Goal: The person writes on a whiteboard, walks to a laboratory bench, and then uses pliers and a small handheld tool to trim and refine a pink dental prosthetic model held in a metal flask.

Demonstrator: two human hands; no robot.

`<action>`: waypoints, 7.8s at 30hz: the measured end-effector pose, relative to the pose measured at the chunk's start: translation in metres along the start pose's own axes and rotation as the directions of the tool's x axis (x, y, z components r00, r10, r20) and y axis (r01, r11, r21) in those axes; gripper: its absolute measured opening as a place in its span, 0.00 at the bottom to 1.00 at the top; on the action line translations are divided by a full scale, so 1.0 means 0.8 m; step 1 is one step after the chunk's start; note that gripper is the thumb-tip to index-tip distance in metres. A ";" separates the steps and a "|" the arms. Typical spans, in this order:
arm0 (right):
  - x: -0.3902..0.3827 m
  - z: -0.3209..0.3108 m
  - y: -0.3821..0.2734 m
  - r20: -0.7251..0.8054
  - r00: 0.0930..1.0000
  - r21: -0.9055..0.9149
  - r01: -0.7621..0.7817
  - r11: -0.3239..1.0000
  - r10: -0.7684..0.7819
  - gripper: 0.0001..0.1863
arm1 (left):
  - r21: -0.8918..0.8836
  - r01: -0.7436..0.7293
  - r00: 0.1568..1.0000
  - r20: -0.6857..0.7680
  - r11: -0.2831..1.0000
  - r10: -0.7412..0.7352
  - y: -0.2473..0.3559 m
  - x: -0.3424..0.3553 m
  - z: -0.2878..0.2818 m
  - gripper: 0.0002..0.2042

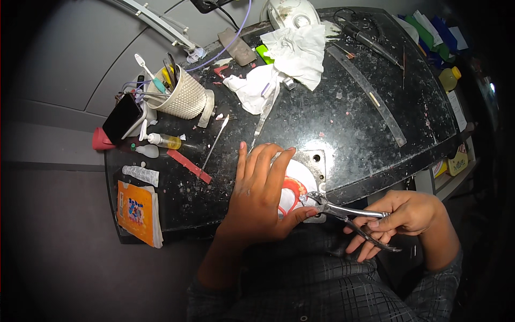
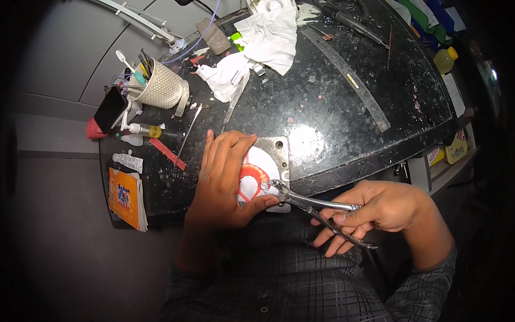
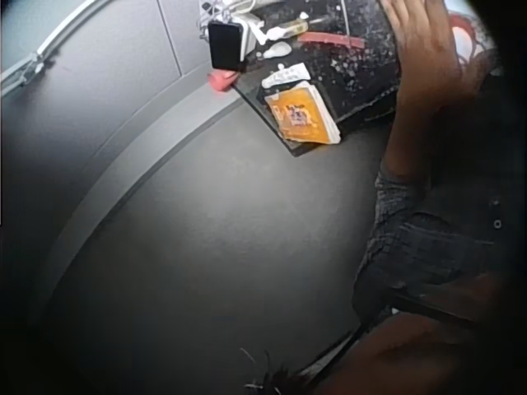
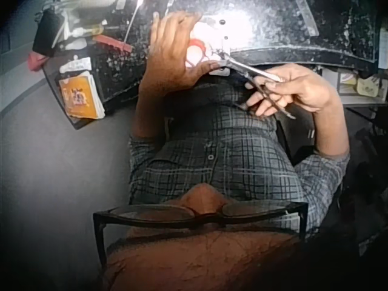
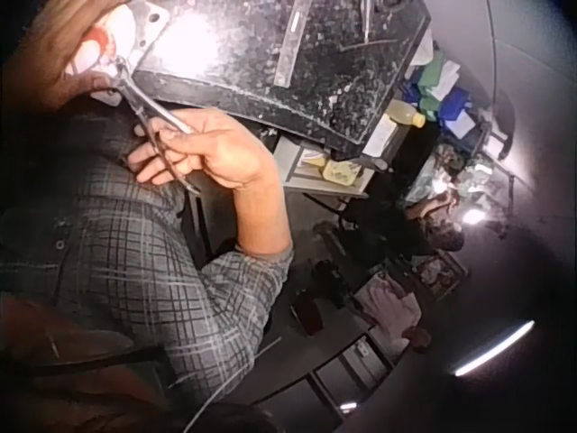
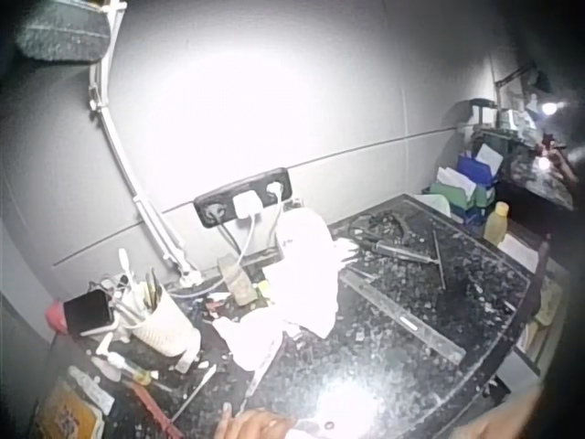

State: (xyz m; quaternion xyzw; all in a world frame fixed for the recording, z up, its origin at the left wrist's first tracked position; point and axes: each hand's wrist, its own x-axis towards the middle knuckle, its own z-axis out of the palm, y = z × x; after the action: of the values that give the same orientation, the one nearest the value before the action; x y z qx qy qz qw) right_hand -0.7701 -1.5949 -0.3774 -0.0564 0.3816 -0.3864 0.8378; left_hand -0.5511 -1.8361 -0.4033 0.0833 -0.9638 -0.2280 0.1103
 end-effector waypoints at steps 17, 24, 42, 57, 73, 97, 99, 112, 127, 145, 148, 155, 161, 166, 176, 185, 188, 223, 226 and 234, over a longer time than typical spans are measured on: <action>-0.005 0.008 -0.068 -0.065 0.959 -0.273 -0.283 0.919 0.275 0.21 | 0.073 -0.045 0.999 0.015 0.996 0.044 -0.005 0.000 0.004 0.50; -0.009 0.020 -0.053 -0.050 0.971 -0.207 -0.238 0.949 0.233 0.20 | 0.082 -0.057 0.998 0.031 0.995 0.055 -0.002 0.002 0.002 0.48; -0.022 0.038 0.000 -0.174 0.969 -0.562 0.047 0.825 -0.174 0.21 | 0.031 -0.020 0.999 0.027 0.999 0.019 0.002 0.001 -0.004 0.46; 0.007 0.028 0.069 -0.201 0.856 -0.286 0.413 0.865 -0.476 0.22 | 0.065 0.170 0.972 -0.177 0.983 -0.156 0.033 -0.017 0.019 0.52; 0.068 0.002 0.003 -0.164 0.080 -0.934 -0.334 0.129 -0.983 0.22 | 0.106 0.218 0.931 -0.320 0.970 -0.174 0.022 -0.013 0.021 0.58; 0.108 -0.028 -0.015 0.113 -0.125 -0.913 -0.404 -0.053 -0.986 0.18 | 0.245 0.439 0.835 -0.466 0.864 -0.292 -0.107 -0.013 -0.042 0.05; 0.112 -0.002 -0.044 0.243 -0.027 -0.936 -0.270 -0.227 -0.970 0.16 | 0.189 0.407 0.840 -0.461 0.894 -0.285 -0.107 0.003 -0.051 0.04; 0.236 0.030 -0.204 0.387 0.672 -0.878 0.059 -0.475 -0.632 0.18 | -0.213 0.025 0.729 -0.664 0.977 -0.163 -0.134 0.028 -0.048 0.04; 0.205 0.062 -0.212 0.490 0.482 -0.854 0.097 -0.512 -0.726 0.12 | -0.293 -0.008 0.698 -0.686 0.956 -0.204 -0.133 0.027 -0.057 0.04; 0.185 0.072 -0.194 0.210 0.532 -0.925 0.380 0.009 -0.820 0.04 | -0.595 -0.057 0.813 -0.494 0.802 -0.309 -0.125 0.031 -0.050 0.06; 0.144 0.089 -0.188 0.202 0.413 -0.960 0.263 -0.096 -0.888 0.05 | -0.642 -0.037 0.813 -0.465 0.766 -0.350 -0.125 0.027 -0.049 0.07; 0.104 0.071 -0.090 0.271 0.480 -0.961 0.095 -0.258 -0.834 0.08 | -0.479 -0.194 0.935 -0.355 0.856 0.013 -0.095 0.024 -0.052 0.12; 0.123 0.041 -0.049 0.273 0.344 -0.959 0.026 -0.282 -0.898 0.07 | -0.443 -0.155 0.973 -0.223 0.883 0.060 -0.088 0.024 -0.024 0.14; 0.122 0.033 -0.048 0.299 0.333 -0.953 0.048 -0.300 -0.895 0.08 | -0.454 -0.127 0.977 -0.211 0.882 0.032 -0.088 0.027 -0.012 0.13; 0.128 0.026 -0.043 0.275 0.297 -0.961 0.106 -0.254 -0.914 0.11 | -0.441 -0.031 0.978 -0.201 0.897 -0.065 -0.089 0.028 -0.004 0.11; 0.130 0.019 -0.044 0.311 0.339 -0.949 0.157 -0.273 -0.888 0.16 | -0.482 0.089 0.967 -0.169 0.872 -0.192 -0.086 0.027 -0.005 0.09; 0.126 0.016 -0.044 0.262 0.399 -0.963 0.165 -0.212 -0.879 0.16 | -0.518 0.111 0.966 -0.145 0.848 -0.214 -0.085 0.027 -0.005 0.09; 0.127 0.027 -0.042 0.267 0.387 -0.962 0.156 -0.222 -0.883 0.12 | -0.531 0.104 0.963 -0.157 0.841 -0.218 -0.086 0.029 -0.002 0.09; 0.126 0.027 -0.047 0.266 0.407 -0.962 0.164 -0.217 -0.874 0.13 | -0.532 0.109 0.961 -0.161 0.840 -0.227 -0.087 0.029 0.000 0.08; 0.121 0.029 -0.051 0.283 0.464 -0.959 0.147 -0.241 -0.839 0.12 | -0.508 0.131 0.960 -0.151 0.852 -0.237 -0.083 0.030 -0.004 0.08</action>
State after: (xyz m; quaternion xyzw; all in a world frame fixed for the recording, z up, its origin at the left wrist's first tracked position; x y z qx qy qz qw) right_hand -0.7390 -1.6949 -0.4026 -0.6432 0.6611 -0.3535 0.1556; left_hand -0.5662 -1.9013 -0.4269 0.1680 -0.8442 -0.4657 0.2054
